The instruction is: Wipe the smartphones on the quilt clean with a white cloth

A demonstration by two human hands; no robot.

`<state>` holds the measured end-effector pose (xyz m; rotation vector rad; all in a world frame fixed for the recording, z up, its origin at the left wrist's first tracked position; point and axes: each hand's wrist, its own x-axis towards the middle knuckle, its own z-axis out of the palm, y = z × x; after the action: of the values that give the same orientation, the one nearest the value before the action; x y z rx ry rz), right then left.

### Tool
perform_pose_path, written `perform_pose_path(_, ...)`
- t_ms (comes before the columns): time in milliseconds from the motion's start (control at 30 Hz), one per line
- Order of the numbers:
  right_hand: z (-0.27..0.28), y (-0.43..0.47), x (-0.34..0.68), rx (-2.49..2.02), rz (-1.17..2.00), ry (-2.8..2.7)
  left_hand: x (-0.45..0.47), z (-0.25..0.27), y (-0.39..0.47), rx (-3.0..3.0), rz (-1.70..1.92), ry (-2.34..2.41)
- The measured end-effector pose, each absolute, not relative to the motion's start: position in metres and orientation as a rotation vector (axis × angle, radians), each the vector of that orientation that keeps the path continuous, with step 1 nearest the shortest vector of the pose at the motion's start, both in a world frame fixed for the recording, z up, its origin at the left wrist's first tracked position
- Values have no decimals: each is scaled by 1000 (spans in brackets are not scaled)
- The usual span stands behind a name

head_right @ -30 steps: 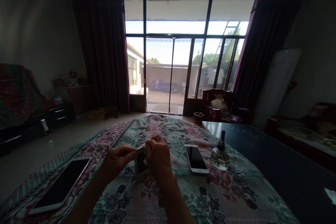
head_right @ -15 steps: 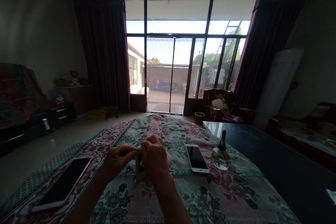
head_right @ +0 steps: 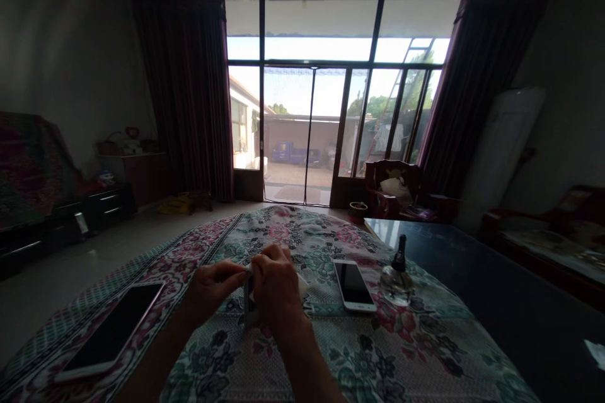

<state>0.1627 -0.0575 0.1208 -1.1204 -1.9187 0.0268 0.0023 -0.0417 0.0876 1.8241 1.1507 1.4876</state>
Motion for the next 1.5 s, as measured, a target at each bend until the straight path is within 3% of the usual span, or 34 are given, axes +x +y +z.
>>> perform_pose_path(367,118,-37,194,-1264,26,-1791,7,93,-45,1842,1445,1176)
perform_pose_path(800,122,-39,192,-1069,83,-1943,6,91,-43,1750,1428,1149)
perform_pose_path(1500,134,-51,202,-1027,51,-2180,10,99,-48,2231,1421,1296)
